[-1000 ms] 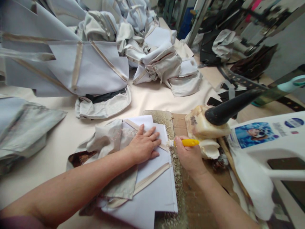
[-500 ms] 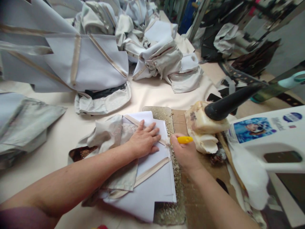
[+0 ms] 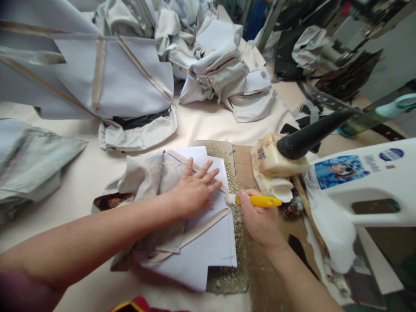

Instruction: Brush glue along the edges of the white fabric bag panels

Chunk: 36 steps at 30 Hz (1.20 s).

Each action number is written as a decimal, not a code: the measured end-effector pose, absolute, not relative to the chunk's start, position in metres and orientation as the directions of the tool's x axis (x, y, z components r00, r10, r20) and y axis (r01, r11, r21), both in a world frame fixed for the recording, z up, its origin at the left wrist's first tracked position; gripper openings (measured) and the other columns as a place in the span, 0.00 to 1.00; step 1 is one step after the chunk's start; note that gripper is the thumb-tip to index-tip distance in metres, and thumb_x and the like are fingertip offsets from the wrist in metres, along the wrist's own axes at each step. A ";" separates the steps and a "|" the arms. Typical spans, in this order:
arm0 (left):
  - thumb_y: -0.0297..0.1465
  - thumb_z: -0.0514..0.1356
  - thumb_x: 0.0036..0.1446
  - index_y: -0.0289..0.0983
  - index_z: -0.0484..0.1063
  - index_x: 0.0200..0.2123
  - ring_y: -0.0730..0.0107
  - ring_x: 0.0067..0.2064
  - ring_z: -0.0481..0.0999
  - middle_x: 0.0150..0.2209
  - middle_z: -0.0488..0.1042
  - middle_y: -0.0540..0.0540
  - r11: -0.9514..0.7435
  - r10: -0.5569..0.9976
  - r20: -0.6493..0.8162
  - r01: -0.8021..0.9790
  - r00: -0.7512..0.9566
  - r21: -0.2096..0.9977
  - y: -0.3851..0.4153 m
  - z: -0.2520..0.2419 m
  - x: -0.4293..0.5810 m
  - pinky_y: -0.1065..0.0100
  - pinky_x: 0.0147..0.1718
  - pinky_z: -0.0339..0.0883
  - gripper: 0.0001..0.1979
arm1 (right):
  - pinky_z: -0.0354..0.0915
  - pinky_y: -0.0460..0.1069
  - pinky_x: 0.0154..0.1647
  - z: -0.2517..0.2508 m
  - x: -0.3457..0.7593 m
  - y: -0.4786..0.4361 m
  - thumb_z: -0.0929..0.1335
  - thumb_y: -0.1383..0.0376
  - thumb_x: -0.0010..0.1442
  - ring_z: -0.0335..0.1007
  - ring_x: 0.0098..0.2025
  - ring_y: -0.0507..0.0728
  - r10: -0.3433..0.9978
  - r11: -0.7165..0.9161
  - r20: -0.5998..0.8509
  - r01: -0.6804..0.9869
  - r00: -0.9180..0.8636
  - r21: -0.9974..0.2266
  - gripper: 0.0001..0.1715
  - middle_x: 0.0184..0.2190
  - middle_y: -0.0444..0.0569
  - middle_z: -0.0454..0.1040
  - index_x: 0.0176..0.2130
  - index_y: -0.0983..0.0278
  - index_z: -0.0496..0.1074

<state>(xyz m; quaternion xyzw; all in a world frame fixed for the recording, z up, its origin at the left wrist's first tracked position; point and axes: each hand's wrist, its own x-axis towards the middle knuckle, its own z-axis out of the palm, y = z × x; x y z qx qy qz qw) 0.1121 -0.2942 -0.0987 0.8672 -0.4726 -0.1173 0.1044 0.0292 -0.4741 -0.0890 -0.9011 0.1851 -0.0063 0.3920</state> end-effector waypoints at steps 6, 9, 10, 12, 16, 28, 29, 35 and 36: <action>0.43 0.56 0.58 0.37 0.65 0.53 0.52 0.58 0.58 0.56 0.65 0.43 -0.408 -0.911 -0.275 -0.767 0.306 0.496 -0.274 -0.085 0.060 0.39 0.54 0.49 0.23 | 0.56 0.46 0.22 -0.089 0.018 -0.470 0.60 0.52 0.58 0.59 0.20 0.51 -0.273 -0.611 -0.225 -0.349 0.935 -0.711 0.23 0.15 0.42 0.61 0.19 0.63 0.62; 0.42 0.55 0.59 0.37 0.60 0.57 0.55 0.61 0.53 0.59 0.60 0.45 -0.441 -0.897 -0.269 -0.733 0.350 0.518 -0.268 -0.098 0.050 0.40 0.57 0.43 0.26 | 0.56 0.46 0.22 -0.085 0.004 -0.469 0.60 0.52 0.58 0.59 0.19 0.51 -0.266 -0.616 -0.262 -0.372 0.928 -0.694 0.22 0.15 0.42 0.62 0.21 0.63 0.64; 0.42 0.54 0.59 0.37 0.60 0.58 0.56 0.62 0.53 0.60 0.60 0.45 -0.445 -0.896 -0.265 -0.725 0.357 0.526 -0.268 -0.102 0.050 0.40 0.58 0.42 0.26 | 0.56 0.46 0.22 -0.086 0.003 -0.469 0.60 0.52 0.59 0.59 0.20 0.51 -0.257 -0.615 -0.268 -0.371 0.929 -0.696 0.22 0.16 0.42 0.62 0.22 0.63 0.65; 0.42 0.54 0.59 0.37 0.60 0.58 0.56 0.62 0.53 0.60 0.60 0.45 -0.444 -0.896 -0.258 -0.717 0.362 0.536 -0.268 -0.105 0.050 0.41 0.58 0.41 0.26 | 0.56 0.46 0.23 -0.092 0.007 -0.469 0.60 0.52 0.59 0.60 0.20 0.51 -0.258 -0.606 -0.241 -0.351 0.936 -0.714 0.22 0.16 0.42 0.63 0.23 0.63 0.65; 0.42 0.53 0.59 0.38 0.61 0.57 0.57 0.62 0.53 0.59 0.61 0.46 -0.447 -0.895 -0.254 -0.717 0.368 0.535 -0.268 -0.105 0.051 0.45 0.59 0.41 0.25 | 0.58 0.47 0.27 -0.106 0.020 -0.468 0.60 0.52 0.59 0.60 0.22 0.52 -0.318 -0.639 -0.071 -0.269 0.945 -0.720 0.21 0.18 0.43 0.63 0.23 0.63 0.64; 0.41 0.53 0.59 0.39 0.61 0.57 0.59 0.62 0.53 0.59 0.60 0.47 -0.464 -0.886 -0.249 -0.716 0.392 0.521 -0.268 -0.105 0.048 0.45 0.60 0.40 0.24 | 0.56 0.47 0.23 -0.082 -0.040 -0.463 0.60 0.51 0.58 0.60 0.21 0.52 -0.352 -0.593 -0.306 -0.463 0.885 -0.659 0.22 0.17 0.42 0.63 0.23 0.63 0.64; 0.41 0.53 0.59 0.39 0.61 0.57 0.58 0.62 0.53 0.59 0.61 0.47 -0.465 -0.885 -0.247 -0.720 0.395 0.515 -0.268 -0.104 0.048 0.45 0.59 0.40 0.24 | 0.57 0.47 0.24 -0.085 -0.032 -0.464 0.60 0.51 0.59 0.60 0.21 0.52 -0.371 -0.569 -0.268 -0.446 0.889 -0.691 0.21 0.17 0.42 0.63 0.23 0.63 0.64; 0.40 0.53 0.59 0.38 0.61 0.57 0.58 0.62 0.53 0.59 0.60 0.48 -0.464 -0.885 -0.246 -0.722 0.395 0.512 -0.269 -0.105 0.047 0.41 0.58 0.40 0.24 | 0.58 0.48 0.29 -0.101 -0.019 -0.463 0.60 0.52 0.60 0.61 0.25 0.54 -0.359 -0.574 -0.172 -0.362 0.917 -0.735 0.20 0.20 0.44 0.64 0.25 0.63 0.65; 0.40 0.53 0.59 0.39 0.61 0.57 0.59 0.62 0.53 0.59 0.60 0.48 -0.463 -0.886 -0.243 -0.723 0.395 0.513 -0.269 -0.105 0.047 0.42 0.59 0.40 0.24 | 0.58 0.48 0.29 -0.102 -0.029 -0.461 0.60 0.52 0.60 0.61 0.25 0.54 -0.333 -0.596 -0.201 -0.370 0.921 -0.713 0.21 0.20 0.44 0.64 0.25 0.62 0.64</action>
